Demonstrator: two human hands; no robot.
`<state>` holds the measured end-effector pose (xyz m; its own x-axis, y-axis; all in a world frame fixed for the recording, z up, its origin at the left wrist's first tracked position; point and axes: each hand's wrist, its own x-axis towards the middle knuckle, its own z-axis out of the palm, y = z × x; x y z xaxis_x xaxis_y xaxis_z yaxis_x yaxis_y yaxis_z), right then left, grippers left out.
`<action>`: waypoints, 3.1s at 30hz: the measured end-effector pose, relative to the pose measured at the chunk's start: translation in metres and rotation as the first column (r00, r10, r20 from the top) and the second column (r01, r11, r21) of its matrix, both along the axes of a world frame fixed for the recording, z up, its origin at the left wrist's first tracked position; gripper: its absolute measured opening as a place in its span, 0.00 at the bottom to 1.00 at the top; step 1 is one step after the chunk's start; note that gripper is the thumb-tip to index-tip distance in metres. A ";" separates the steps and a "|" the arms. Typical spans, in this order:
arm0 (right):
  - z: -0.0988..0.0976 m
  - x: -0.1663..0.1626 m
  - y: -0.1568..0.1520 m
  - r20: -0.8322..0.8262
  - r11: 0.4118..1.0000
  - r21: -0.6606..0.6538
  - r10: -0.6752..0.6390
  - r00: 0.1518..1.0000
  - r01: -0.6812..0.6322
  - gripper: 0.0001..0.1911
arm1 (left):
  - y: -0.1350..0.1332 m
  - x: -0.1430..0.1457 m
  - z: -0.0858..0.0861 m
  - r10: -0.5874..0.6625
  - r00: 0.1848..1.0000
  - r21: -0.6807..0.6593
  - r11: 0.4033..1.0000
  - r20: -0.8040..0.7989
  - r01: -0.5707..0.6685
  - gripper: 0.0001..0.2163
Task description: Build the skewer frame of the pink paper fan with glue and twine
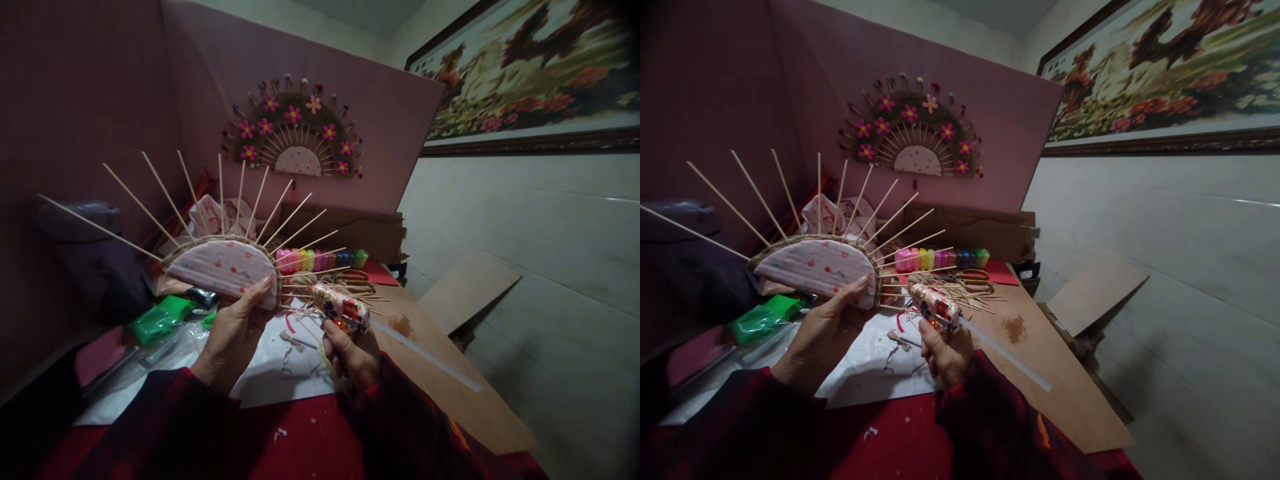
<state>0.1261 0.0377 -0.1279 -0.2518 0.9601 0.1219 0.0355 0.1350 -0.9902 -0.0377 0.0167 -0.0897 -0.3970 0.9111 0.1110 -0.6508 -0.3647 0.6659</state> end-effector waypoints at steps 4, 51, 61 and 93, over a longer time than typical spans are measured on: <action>-0.002 0.000 0.001 0.013 1.000 -0.002 -0.010 1.000 0.010 0.28 | 0.000 0.001 0.000 0.019 1.000 0.012 1.000 -0.008 -0.019 0.06; -0.003 -0.003 0.002 0.042 0.998 0.015 -0.058 0.997 0.057 0.28 | 0.000 0.003 0.000 0.024 0.999 0.067 0.997 -0.027 -0.022 0.06; 0.001 -0.003 0.000 0.004 0.998 -0.003 -0.068 0.998 0.068 0.27 | 0.000 0.001 -0.002 -0.008 1.000 0.004 1.000 0.016 0.008 0.05; -0.011 -0.003 0.002 0.213 0.949 0.196 -0.288 0.934 0.247 0.25 | -0.003 0.013 0.000 0.178 0.974 0.072 0.983 -0.142 -0.169 0.11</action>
<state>0.1234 0.0395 -0.1394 -0.0291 0.9675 0.2510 0.3228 0.2468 -0.9137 -0.0252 0.0137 -0.0897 -0.5236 0.8199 0.2317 -0.4705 -0.5050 0.7236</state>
